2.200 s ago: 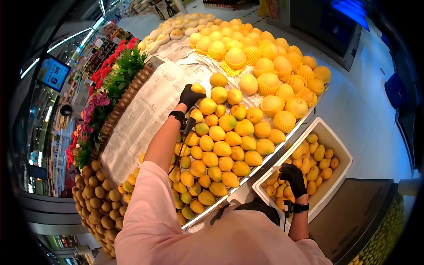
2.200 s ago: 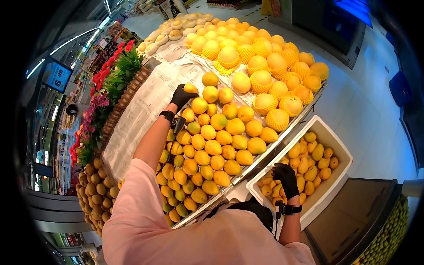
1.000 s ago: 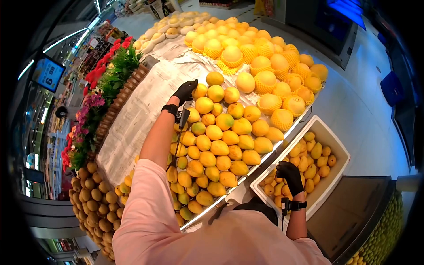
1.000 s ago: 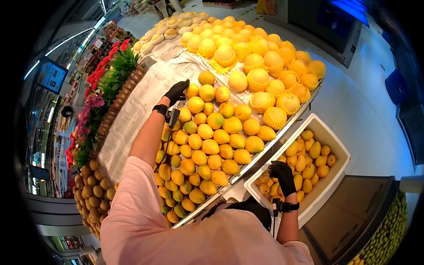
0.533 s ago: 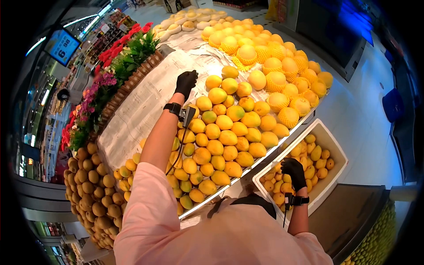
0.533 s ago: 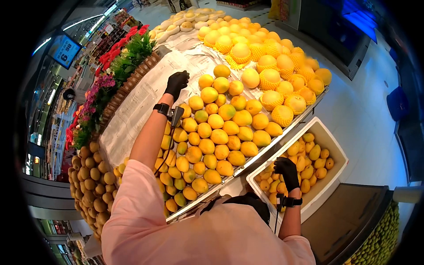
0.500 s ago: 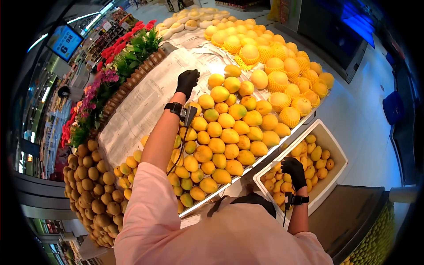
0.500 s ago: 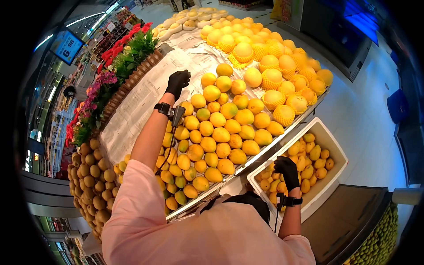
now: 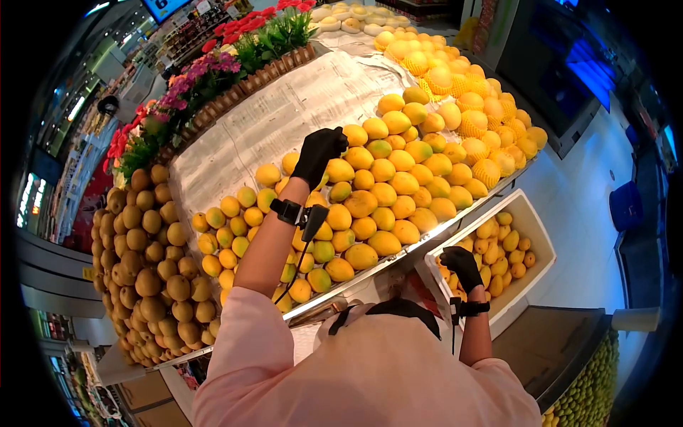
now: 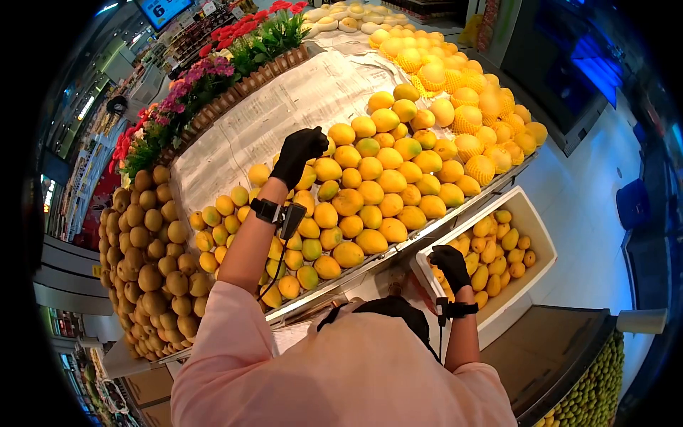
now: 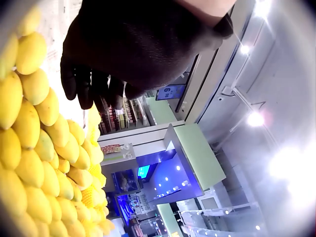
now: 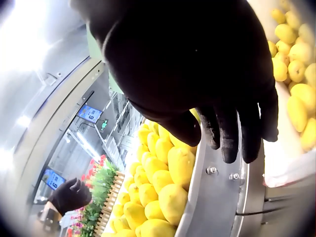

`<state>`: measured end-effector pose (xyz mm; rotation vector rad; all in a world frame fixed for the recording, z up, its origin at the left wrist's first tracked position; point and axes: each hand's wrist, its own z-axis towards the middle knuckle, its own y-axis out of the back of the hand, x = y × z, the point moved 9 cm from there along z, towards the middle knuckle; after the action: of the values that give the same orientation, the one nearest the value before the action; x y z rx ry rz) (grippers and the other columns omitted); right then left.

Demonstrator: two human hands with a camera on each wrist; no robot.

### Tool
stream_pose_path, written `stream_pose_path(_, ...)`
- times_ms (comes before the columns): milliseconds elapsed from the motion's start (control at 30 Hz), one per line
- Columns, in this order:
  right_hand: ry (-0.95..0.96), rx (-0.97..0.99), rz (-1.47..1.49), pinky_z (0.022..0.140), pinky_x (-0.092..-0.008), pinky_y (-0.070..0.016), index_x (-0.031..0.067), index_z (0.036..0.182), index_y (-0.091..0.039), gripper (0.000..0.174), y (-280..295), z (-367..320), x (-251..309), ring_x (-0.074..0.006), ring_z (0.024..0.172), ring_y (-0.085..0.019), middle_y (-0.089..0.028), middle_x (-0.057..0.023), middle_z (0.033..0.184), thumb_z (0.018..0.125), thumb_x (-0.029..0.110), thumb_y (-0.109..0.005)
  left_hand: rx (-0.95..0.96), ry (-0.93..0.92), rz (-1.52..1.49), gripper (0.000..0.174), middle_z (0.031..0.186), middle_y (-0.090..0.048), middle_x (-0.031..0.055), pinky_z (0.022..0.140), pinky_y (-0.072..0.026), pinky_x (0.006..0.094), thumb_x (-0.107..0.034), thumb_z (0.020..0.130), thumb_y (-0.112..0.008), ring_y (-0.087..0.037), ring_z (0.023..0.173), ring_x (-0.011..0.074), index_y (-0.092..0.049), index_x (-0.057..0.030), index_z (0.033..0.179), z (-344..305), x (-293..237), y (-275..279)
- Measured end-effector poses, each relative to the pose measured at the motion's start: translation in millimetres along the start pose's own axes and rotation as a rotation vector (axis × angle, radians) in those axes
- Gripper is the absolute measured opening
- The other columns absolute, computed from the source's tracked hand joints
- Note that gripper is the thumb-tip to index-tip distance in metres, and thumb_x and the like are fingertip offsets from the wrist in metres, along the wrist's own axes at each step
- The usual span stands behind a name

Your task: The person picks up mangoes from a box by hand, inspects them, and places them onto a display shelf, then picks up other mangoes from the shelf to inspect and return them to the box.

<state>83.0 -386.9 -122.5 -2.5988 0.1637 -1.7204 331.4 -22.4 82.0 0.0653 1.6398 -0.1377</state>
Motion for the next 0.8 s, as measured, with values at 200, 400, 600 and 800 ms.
stream_pose_path(200, -0.063, 0.051, 0.177, 0.068, -0.0247, -0.0552, -0.0038, 0.115, -0.057, 0.031, -30, -33, -26, -0.0143, 0.08, -0.068, -0.068, -0.0088, 0.093, 0.087, 0.01, -0.063, 0.081, 0.047, -0.15, 0.023, 0.088, -0.065, 0.0037, 0.072, -0.0521, 0.0254, -0.025, 0.094, -0.057, -0.063, 0.077, 0.0124, -0.063, -0.004, 0.102, -87, 29, 13)
stream_pose_path(400, -0.149, -0.044, 0.169, 0.064, -0.026, -0.0542, -0.002, 0.116, -0.056, 0.035, -35, -61, -57, -0.0151, 0.075, -0.066, -0.066, -0.0078, 0.09, 0.086, 0.013, -0.065, 0.114, 0.032, -0.295, 0.031, 0.072, -0.058, 0.0022, 0.051, -0.0398, 0.0221, -0.033, 0.098, -0.048, -0.054, 0.06, 0.0106, -0.06, -0.0075, 0.086, -143, 37, 20)
stream_pose_path(600, -0.096, -0.133, -0.209, 0.057, -0.0244, -0.0468, -0.0002, 0.099, -0.067, 0.03, -34, -75, -49, -0.0117, 0.061, -0.056, -0.061, -0.0017, 0.074, 0.076, 0.018, -0.074, 0.297, 0.005, -0.453, 0.04, 0.058, -0.043, 0.0008, 0.046, -0.0312, 0.0238, -0.031, 0.103, -0.034, -0.041, 0.05, 0.0119, -0.045, -0.01, 0.07, -191, 46, 33)
stream_pose_path(800, -0.068, -0.162, -0.185, 0.061, -0.0249, -0.0495, -0.0006, 0.104, -0.066, 0.03, -24, -82, -50, -0.0135, 0.067, -0.063, -0.065, -0.0044, 0.077, 0.079, 0.015, -0.072, -0.07, -0.919, 1.024, 0.032, 0.055, -0.044, 0.0124, 0.047, -0.0375, 0.0387, -0.021, 0.097, -0.043, -0.047, 0.049, 0.0303, -0.046, -0.0057, 0.068, -218, 38, 39)
